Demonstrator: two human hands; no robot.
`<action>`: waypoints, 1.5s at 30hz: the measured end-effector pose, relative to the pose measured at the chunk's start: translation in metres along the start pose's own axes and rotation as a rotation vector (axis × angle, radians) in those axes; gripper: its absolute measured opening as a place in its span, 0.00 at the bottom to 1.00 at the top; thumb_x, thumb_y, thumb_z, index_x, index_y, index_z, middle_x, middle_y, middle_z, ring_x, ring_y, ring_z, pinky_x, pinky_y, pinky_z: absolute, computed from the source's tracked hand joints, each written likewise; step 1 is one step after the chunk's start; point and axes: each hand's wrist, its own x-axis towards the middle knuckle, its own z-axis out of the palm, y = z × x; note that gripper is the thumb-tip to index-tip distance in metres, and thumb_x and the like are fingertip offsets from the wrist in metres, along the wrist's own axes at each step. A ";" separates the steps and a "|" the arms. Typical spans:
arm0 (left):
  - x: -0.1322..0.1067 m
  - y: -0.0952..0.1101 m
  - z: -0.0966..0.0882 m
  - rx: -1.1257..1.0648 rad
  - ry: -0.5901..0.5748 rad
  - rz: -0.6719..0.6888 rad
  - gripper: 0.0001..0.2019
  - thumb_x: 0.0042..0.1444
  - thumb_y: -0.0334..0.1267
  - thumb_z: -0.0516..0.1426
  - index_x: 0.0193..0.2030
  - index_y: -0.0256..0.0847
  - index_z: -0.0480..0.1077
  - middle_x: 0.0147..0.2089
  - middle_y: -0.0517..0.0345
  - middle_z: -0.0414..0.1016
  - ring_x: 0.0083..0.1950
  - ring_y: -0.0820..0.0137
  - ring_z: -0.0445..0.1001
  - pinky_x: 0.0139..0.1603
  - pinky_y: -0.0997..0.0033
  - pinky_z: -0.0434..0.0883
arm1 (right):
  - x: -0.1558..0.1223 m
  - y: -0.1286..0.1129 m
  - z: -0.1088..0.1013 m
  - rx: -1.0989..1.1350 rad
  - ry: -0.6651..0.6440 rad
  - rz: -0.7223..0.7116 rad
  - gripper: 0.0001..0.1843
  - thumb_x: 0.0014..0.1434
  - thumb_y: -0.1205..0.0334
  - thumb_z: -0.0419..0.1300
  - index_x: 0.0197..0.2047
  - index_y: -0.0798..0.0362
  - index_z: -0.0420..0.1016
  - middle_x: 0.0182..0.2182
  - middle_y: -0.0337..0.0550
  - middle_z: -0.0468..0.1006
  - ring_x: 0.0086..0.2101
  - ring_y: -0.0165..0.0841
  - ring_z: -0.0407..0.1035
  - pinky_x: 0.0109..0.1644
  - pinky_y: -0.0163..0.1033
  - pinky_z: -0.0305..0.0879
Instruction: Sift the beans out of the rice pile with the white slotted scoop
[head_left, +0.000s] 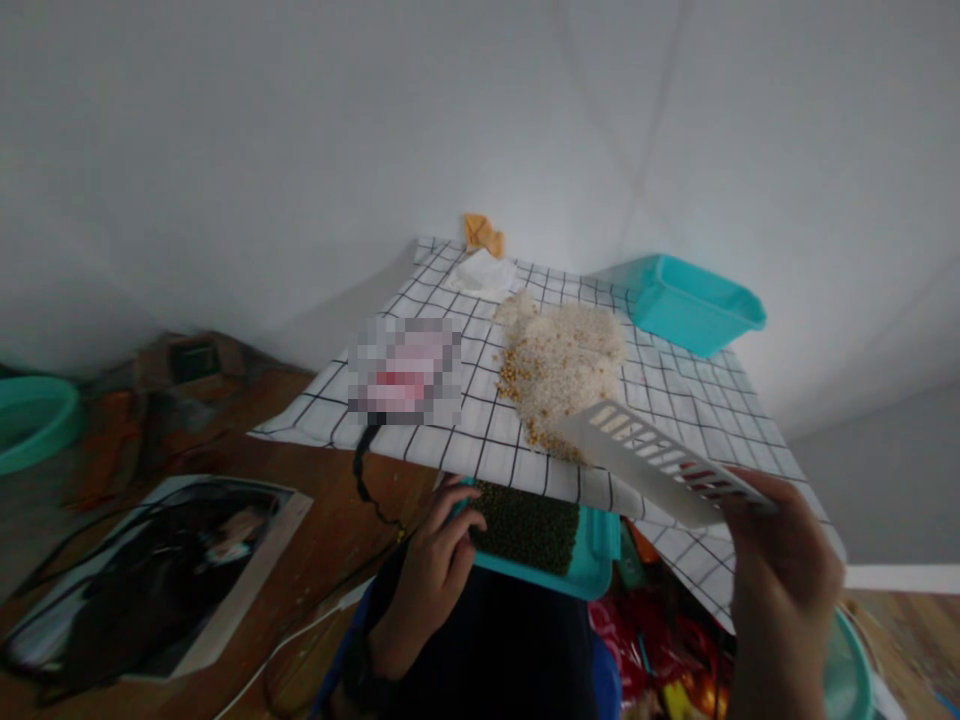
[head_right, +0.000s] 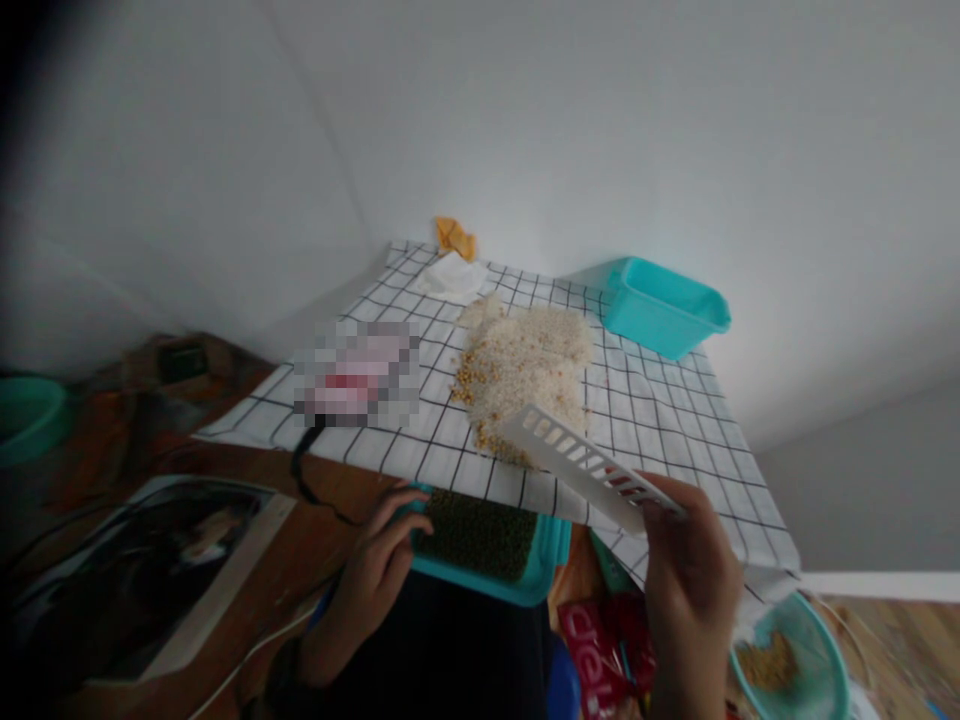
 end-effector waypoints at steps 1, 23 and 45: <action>0.000 0.000 0.000 0.000 0.000 -0.001 0.16 0.58 0.21 0.47 0.39 0.44 0.71 0.54 0.50 0.74 0.68 0.57 0.67 0.65 0.49 0.71 | 0.000 0.000 -0.002 -0.021 -0.035 -0.005 0.06 0.64 0.60 0.63 0.43 0.50 0.79 0.38 0.44 0.84 0.40 0.41 0.79 0.44 0.44 0.71; -0.002 0.000 0.002 -0.006 0.009 -0.007 0.16 0.58 0.22 0.47 0.39 0.45 0.71 0.54 0.51 0.74 0.69 0.57 0.67 0.67 0.48 0.70 | 0.004 0.009 0.002 -0.022 -0.182 -0.062 0.06 0.65 0.60 0.61 0.45 0.48 0.79 0.38 0.41 0.84 0.38 0.37 0.79 0.40 0.39 0.72; -0.001 0.001 0.000 -0.002 0.002 0.001 0.16 0.58 0.21 0.47 0.39 0.45 0.71 0.54 0.51 0.73 0.68 0.57 0.66 0.66 0.50 0.70 | 0.002 -0.001 0.003 -0.017 -0.215 -0.097 0.07 0.67 0.63 0.59 0.44 0.46 0.79 0.37 0.37 0.84 0.38 0.33 0.79 0.41 0.36 0.70</action>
